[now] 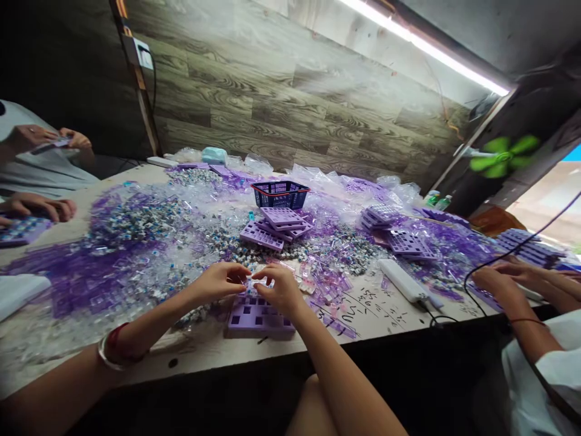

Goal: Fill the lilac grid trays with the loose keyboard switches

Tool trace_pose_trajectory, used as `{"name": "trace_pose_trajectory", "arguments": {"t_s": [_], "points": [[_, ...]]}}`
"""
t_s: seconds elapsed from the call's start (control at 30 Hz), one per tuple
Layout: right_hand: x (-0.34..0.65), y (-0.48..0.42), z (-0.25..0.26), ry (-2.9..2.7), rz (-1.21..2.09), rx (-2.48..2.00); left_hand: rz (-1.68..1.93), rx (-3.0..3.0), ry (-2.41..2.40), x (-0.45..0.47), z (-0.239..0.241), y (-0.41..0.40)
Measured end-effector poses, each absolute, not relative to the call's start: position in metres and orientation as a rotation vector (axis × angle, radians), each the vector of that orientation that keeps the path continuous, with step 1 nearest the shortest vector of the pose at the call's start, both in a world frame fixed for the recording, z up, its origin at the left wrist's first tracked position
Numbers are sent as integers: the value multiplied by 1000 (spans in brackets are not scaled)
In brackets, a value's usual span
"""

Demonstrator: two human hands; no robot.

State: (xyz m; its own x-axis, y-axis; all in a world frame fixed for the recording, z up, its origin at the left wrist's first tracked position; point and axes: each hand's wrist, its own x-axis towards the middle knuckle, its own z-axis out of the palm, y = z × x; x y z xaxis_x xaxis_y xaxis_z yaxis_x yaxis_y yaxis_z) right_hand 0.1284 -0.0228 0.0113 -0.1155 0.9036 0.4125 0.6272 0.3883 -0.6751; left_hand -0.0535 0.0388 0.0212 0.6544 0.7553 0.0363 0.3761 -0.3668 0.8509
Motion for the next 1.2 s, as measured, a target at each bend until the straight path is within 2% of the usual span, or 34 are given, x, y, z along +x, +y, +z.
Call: {"name": "trace_pose_trajectory", "arguments": {"t_s": [0.37, 0.57, 0.93, 1.2], "points": [[129, -23, 12, -1892, 419, -1235, 616, 1940, 736, -48, 12, 39], [139, -25, 18, -1835, 345, -1325, 512, 2292, 891, -52, 9, 49], [148, -27, 16, -1789, 396, -1363, 526, 2383, 859, -51, 17, 37], [151, -27, 16, -1759, 424, -1360, 449, 2706, 987, -45, 24, 24]]}}
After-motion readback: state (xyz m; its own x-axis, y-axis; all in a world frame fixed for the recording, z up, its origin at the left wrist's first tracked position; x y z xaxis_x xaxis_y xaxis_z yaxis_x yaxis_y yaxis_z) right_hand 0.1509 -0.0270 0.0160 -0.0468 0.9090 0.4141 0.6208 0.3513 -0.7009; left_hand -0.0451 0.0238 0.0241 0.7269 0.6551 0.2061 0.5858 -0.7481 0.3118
